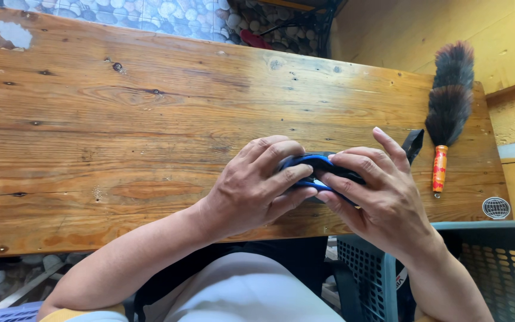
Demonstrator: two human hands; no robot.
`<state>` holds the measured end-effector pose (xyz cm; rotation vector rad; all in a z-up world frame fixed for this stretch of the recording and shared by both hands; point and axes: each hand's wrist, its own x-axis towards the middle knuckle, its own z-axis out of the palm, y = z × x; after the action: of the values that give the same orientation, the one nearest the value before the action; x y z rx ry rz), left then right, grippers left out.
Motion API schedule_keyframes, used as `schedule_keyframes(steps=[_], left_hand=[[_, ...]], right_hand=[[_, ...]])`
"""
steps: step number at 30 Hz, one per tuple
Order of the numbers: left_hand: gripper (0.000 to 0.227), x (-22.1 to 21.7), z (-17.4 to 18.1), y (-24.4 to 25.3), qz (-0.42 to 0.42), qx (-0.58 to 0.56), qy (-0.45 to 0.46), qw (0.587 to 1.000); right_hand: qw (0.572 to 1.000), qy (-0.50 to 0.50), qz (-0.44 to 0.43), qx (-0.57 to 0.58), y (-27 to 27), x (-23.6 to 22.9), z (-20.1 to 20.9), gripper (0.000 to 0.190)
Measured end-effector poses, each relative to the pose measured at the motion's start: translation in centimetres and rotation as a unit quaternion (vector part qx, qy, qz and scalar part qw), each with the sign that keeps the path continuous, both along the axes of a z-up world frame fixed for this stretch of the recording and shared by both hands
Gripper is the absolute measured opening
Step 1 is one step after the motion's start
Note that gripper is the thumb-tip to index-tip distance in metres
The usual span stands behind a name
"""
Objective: The person folds a black garment by hand on a wooden table, using a feather duster to brush the surface, and then rolls the item tightly before placing it into a blue-and-black zippered bag.
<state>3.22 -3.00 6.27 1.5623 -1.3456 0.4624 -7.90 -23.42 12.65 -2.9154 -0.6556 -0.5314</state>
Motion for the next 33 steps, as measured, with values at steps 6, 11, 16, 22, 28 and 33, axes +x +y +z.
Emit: schedule_keyframes(steps=[6, 11, 16, 22, 28, 33], left_hand=[[0.021, 0.0, 0.4, -0.3, -0.053, -0.01, 0.042, 0.998], [0.02, 0.2, 0.2, -0.3, -0.076, -0.024, 0.06, 0.995], [0.018, 0.2, 0.0, -0.4, -0.079, -0.029, 0.072, 0.994], [0.02, 0.3, -0.3, -0.5, -0.088, -0.037, 0.077, 0.992], [0.043, -0.5, -2.6, -0.6, -0.074, -0.047, 0.13, 0.988], [0.051, -0.5, -2.6, -0.2, -0.133, -0.057, 0.314, 0.938]], right_hand=[[1.0, 0.013, -0.014, -0.002, 0.0, 0.0, 0.2, 0.023], [1.0, 0.003, -0.015, 0.0, -0.1, 0.0, -0.2, 0.028], [1.0, -0.023, -0.007, -0.015, -0.1, 0.1, -0.5, 0.026], [1.0, 0.007, -0.01, -0.007, 0.4, 0.2, 0.2, 0.017], [1.0, 0.009, -0.009, 0.0, 0.3, 0.1, 0.0, 0.013], [1.0, 0.004, -0.006, -0.001, 0.3, 0.0, 0.1, 0.014]])
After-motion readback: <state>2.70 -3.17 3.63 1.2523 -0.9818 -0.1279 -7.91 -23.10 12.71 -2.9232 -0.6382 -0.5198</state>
